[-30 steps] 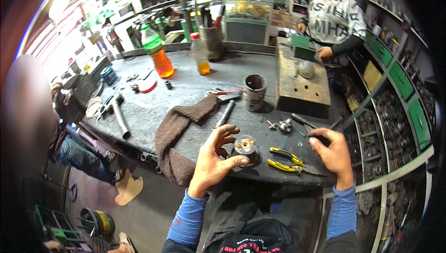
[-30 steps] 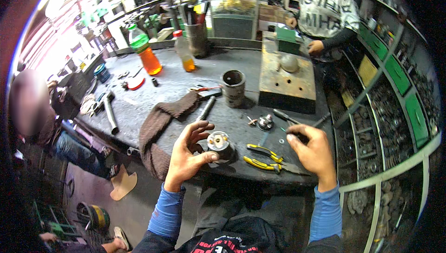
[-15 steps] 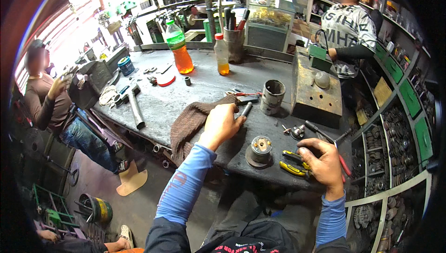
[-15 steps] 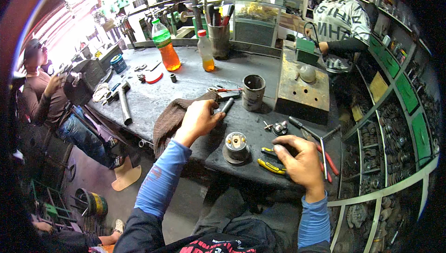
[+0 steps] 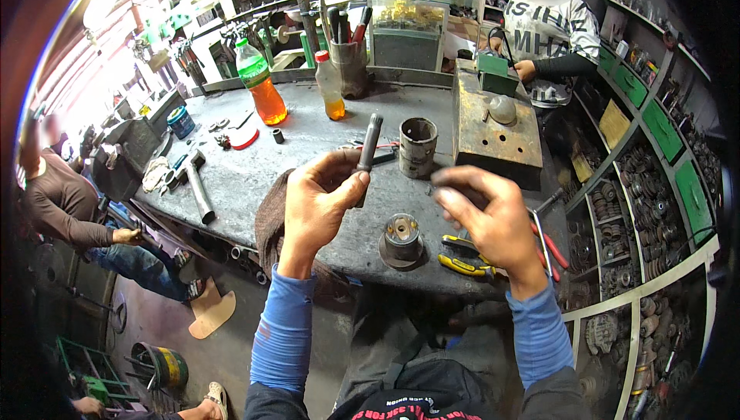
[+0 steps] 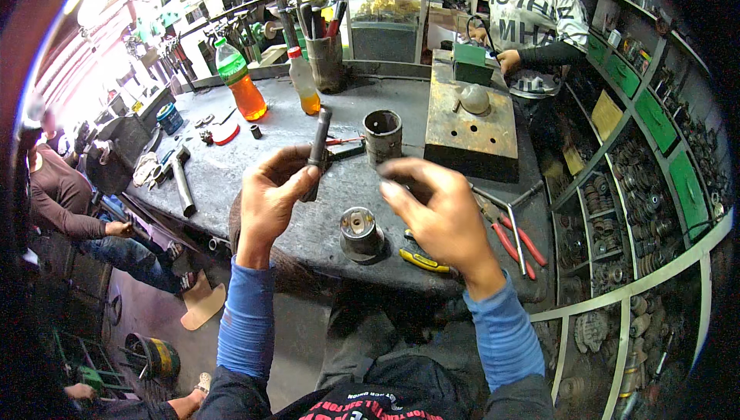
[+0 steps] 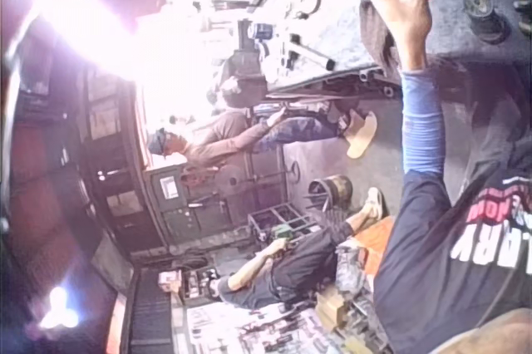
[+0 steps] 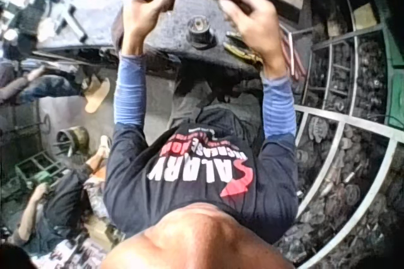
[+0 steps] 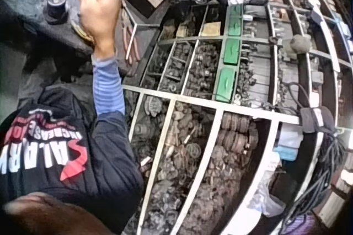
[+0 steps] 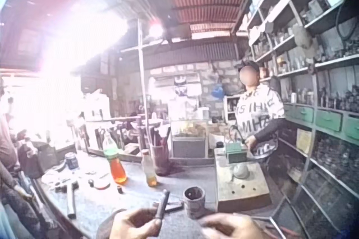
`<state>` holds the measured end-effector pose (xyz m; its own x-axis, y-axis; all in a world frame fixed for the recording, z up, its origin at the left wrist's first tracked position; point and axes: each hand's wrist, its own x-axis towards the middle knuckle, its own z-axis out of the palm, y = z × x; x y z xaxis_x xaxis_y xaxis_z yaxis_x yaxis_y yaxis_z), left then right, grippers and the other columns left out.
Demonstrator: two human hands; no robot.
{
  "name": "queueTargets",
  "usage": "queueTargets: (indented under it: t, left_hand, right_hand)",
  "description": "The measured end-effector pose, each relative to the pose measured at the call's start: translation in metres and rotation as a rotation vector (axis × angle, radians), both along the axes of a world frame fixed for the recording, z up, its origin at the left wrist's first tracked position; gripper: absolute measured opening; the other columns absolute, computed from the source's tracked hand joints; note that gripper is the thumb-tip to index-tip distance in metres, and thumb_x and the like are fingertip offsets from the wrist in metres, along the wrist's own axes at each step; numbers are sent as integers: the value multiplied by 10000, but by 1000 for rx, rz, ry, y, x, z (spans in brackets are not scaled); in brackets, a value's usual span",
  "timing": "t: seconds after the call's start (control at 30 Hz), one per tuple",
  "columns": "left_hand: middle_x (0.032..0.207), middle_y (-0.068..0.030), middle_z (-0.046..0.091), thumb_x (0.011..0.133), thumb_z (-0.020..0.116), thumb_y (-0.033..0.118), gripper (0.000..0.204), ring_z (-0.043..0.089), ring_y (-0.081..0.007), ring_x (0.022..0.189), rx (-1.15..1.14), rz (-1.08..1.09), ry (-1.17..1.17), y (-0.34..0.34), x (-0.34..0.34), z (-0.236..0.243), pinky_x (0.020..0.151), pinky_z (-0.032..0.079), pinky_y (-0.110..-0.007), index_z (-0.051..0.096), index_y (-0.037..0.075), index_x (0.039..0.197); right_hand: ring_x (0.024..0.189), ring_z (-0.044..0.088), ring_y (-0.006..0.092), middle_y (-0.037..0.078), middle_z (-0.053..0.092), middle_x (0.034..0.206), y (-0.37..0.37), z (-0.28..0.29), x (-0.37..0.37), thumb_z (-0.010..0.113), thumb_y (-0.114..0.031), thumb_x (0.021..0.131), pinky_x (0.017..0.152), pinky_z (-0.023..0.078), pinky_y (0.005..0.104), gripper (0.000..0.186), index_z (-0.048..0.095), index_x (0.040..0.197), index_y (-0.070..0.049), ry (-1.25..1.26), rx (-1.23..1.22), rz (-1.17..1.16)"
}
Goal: The person cleans a small mechanical component with a rag, then uses pliers to manipulate a ring on a cylindrical part. The person continues to handle the component and tools at a cluttered workbench.
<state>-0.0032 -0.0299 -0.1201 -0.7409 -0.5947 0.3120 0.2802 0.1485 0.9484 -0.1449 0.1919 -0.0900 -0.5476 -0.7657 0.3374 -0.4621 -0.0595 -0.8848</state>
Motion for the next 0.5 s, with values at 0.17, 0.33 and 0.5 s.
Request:
queueTargets:
  t: [0.17,0.33,0.5]
  left_hand:
    - [1091,-52,747,932,799,12,372,688,-96,937,-418,34,47,41,9,20,838,579,-270,676,-34,1280]
    - [1292,-124,691,861,860,77,679,671,-170,1097,-181,-14,174,49,18,-5,946,554,-329,503,11,1435]
    - [1422,-159,621,784,905,171,866,595,-260,1323,-139,-50,132,58,13,-52,1120,458,-407,455,16,1507]
  right_hand:
    - [805,612,55,11,703,966,-37,32,12,757,-211,1015,651,506,233,333,674,1241,19,-37,-157,177]
    - [769,608,45,17,714,917,-34,38,19,748,-145,1015,661,507,232,242,694,1179,25,40,-51,70]
    - [781,750,269,227,736,886,-38,25,12,766,-171,944,707,560,386,237,719,1053,34,229,-65,50]
